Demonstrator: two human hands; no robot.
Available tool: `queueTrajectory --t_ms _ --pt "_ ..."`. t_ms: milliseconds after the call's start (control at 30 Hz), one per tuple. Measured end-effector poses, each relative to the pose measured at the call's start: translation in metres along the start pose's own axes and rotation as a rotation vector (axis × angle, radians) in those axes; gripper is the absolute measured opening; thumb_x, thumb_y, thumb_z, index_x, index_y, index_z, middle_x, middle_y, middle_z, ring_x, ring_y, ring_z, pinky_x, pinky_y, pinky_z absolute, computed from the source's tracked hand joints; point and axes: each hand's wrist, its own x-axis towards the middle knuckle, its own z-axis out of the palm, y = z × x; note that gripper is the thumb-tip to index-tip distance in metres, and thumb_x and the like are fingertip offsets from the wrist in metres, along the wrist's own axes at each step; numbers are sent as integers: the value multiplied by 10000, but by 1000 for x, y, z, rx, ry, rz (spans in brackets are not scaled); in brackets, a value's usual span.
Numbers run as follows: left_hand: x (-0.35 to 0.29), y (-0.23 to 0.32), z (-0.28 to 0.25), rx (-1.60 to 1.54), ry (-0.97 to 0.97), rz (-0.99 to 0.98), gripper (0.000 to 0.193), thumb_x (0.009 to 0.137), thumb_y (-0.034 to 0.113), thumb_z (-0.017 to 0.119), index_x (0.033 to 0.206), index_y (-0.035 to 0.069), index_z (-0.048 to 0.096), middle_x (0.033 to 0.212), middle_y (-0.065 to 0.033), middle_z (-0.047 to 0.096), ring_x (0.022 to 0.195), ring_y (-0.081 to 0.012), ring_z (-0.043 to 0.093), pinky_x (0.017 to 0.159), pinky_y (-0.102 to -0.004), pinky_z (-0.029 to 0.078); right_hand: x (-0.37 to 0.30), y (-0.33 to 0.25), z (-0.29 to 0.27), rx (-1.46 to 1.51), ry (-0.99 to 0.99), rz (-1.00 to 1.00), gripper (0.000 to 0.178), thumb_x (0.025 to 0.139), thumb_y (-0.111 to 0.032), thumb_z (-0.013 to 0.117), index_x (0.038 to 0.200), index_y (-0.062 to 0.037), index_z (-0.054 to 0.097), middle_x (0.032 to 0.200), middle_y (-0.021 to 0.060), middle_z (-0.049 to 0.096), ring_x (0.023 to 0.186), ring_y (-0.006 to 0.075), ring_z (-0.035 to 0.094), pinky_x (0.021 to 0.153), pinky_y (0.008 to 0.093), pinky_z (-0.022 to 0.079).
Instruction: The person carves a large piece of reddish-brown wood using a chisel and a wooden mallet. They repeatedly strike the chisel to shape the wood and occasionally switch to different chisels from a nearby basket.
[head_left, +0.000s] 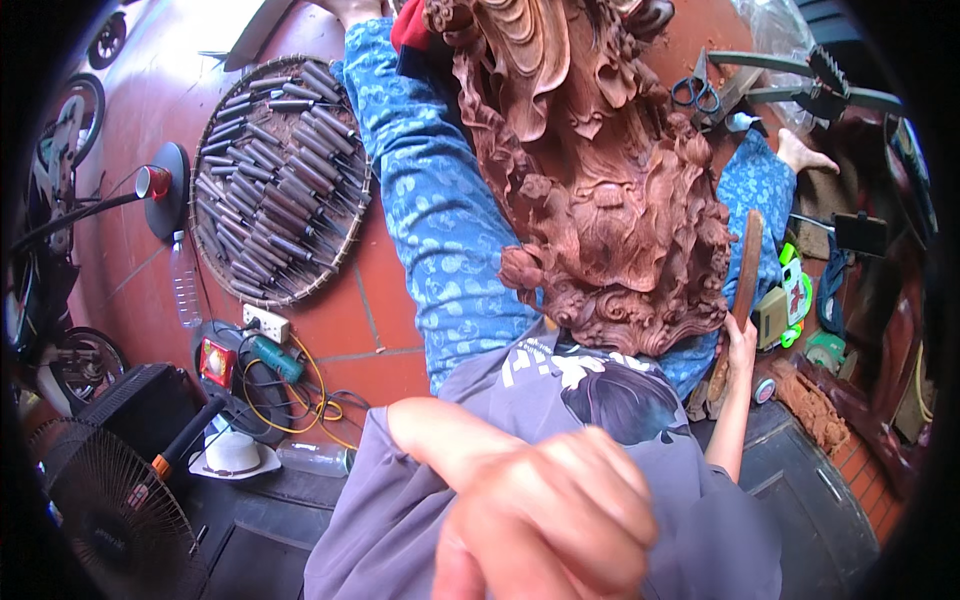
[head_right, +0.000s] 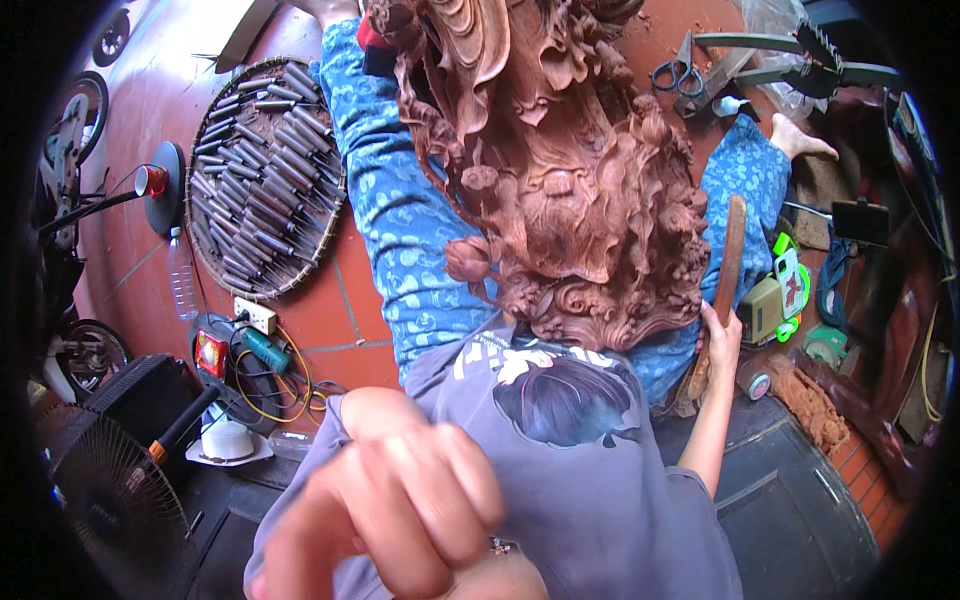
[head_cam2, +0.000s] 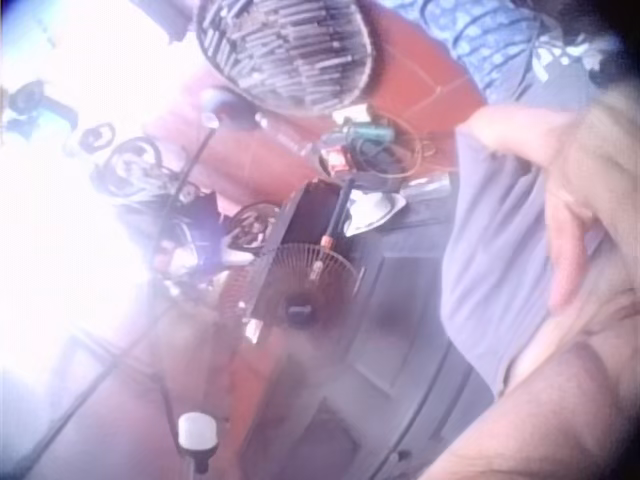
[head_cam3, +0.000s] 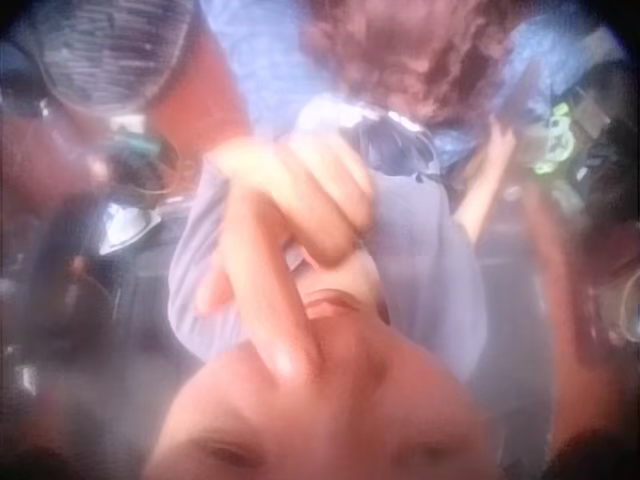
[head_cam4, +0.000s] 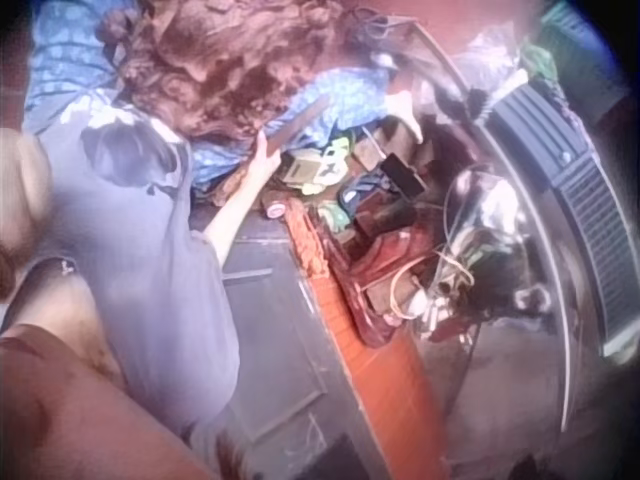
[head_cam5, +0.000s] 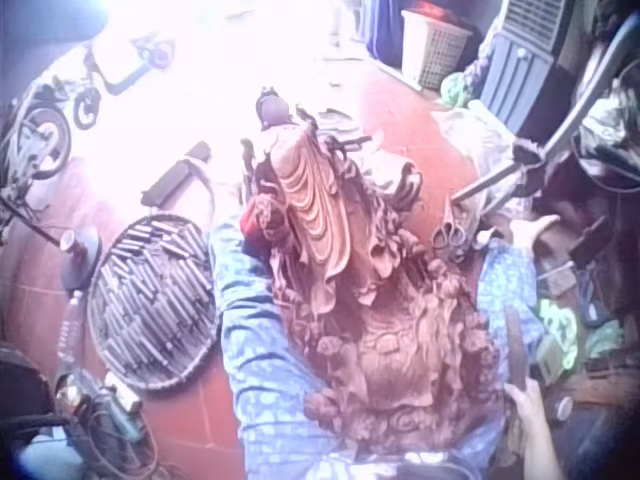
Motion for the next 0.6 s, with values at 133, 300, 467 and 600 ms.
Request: queueTrajectory --t_ms 133,300,467,600 --pt "7 -21 37 20 144 92 486 932 570 504 1104 139 649 708 -94 611 503 -141 548 419 -242 383 -3 -1 3 69 42 4 301 860 -345 693 856 -67 577 576 -2 492 420 98 475 391 230 384" --pt "-1 -23 54 11 335 127 476 939 555 506 949 107 666 728 -98 621 512 -156 556 401 -256 378 -1 -3 4 60 54 47 298 867 -337 688 825 -73 555 569 3 490 412 101 475 388 235 383" --pt "2 -21 61 88 391 136 506 943 551 501 947 71 662 702 -84 619 518 -148 555 397 -257 370 -3 1 0 69 35 43 280 870 -323 681 839 -74 556 576 5 495 426 103 482 394 241 385" --pt "0 -3 51 187 322 122 507 950 538 489 914 58 650 711 -68 618 517 -140 541 395 -257 357 1 14 -5 99 63 38 247 882 -301 671 890 -73 576 611 -17 483 447 90 467 386 241 370"
